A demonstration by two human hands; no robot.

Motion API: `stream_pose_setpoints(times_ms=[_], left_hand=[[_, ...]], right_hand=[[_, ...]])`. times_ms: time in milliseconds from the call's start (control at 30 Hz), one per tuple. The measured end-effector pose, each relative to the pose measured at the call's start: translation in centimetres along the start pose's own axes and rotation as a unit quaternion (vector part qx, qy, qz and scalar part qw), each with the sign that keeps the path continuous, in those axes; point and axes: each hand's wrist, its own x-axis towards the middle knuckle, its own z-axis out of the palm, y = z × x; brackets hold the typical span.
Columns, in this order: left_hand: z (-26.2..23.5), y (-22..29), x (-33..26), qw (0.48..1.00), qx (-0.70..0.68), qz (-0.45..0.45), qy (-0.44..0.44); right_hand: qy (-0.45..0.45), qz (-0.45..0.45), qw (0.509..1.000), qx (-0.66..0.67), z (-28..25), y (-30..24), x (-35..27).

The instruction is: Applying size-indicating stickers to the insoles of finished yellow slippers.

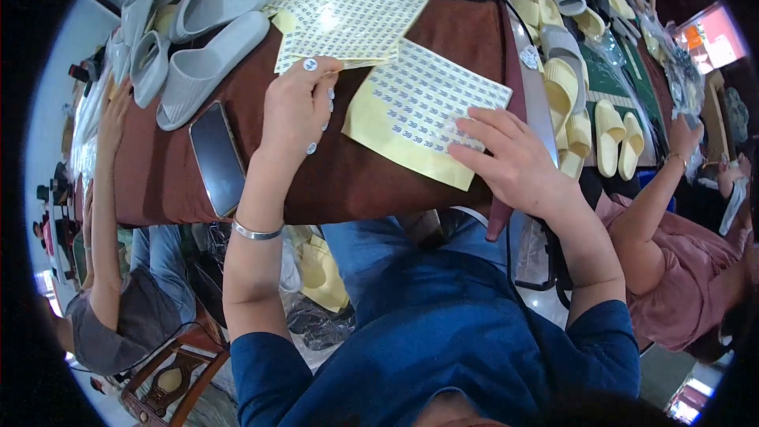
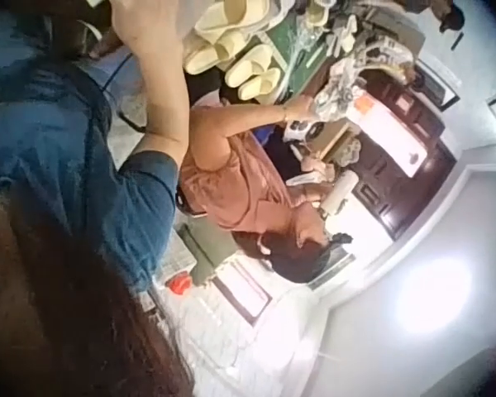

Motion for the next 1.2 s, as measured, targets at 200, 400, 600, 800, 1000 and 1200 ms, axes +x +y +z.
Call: stream_pose_setpoints(times_ms=[200,400,600,800,1000,1200], left_hand=[[-0.2,-0.1,-1.3,0.994,-0.038,0.062,-0.078],[-2.0,1.3,-2.4,0.981,0.016,0.094,-0.169],[-5.3,0.4,1.3,0.955,-0.045,0.009,-0.292],[-2.7,-8.8,9.0,0.955,-0.241,-0.173,-0.01],[-0.8,-11.3,13.3,0.971,0.137,-0.189,-0.046],[-0.8,-10.8,14.7,0.94,0.269,-0.183,-0.105]], right_hand=[[-0.02,-0.005,0.998,-0.052,1.0,3.2,2.4],[-0.033,0.026,0.994,-0.102,0.0,3.8,3.1],[0.015,-0.017,0.998,-0.058,0.2,2.9,8.5],[0.021,-0.034,0.998,-0.052,5.3,2.9,11.1],[-0.019,0.007,1.0,-0.015,5.3,2.1,10.5],[-0.011,0.001,1.0,-0.011,4.7,2.5,10.7]])
